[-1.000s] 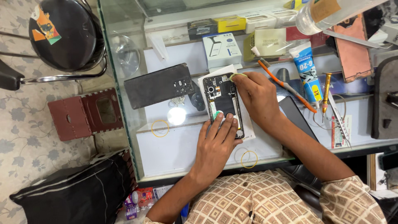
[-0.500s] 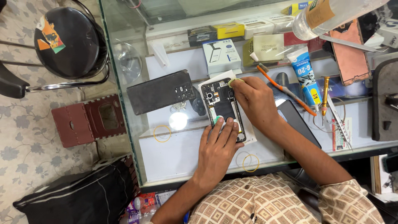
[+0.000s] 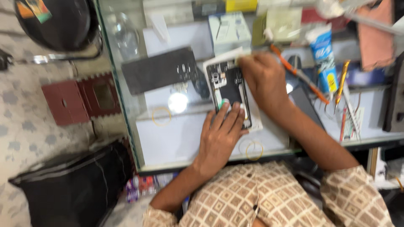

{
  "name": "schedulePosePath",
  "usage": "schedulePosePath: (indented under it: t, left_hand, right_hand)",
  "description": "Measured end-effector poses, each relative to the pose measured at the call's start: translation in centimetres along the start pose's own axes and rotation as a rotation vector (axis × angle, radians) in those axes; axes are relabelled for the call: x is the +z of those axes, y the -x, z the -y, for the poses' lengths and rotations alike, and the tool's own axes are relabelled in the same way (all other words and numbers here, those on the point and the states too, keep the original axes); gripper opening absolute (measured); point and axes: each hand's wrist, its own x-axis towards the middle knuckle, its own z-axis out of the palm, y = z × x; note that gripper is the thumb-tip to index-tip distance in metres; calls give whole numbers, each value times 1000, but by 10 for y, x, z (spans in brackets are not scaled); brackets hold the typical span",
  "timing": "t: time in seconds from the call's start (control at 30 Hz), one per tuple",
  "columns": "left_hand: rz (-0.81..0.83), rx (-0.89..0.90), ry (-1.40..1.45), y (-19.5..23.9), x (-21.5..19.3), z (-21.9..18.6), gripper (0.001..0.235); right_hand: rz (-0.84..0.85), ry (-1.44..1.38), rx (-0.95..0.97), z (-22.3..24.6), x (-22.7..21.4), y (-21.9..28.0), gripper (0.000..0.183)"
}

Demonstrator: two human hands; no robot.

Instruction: The person applies adhesive to the back cover of a smartphone, presses it into place, and then uses a hot air gun to heat the edges of the phone's internal frame. They wipe the internal components with a cloth and continue heating different areas of the phone chassis.

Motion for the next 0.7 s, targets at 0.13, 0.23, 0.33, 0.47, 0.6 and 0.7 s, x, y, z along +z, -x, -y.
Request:
schedulePosePath:
  t: [0.13,0.23,0.33,0.47,0.6,0.7]
  left_hand:
    - [-20,-5,-10,0,4,1,50]
    - [-26,-14,-18,-1,3,-2,50]
    - [-25,-11,-23,0,4,-1,50]
    - [-21,-18,-25,2,7,-1,51]
    - [-23,-14,-28,1,5,-1,52]
    - [-17,-14,-36,0,4,-1,53]
  right_hand:
    - [-40,-96,15,-4,5,-3,12]
    - [-33,-140,43,-2,0,-10,8]
    - [4,-148,58,-2,-3,-13,7]
    - [59,-155,87,-3,-10,-2,13]
    - [124,-117,107,8,-20,21,20]
    - [143,-63,70,17,-29,38,22]
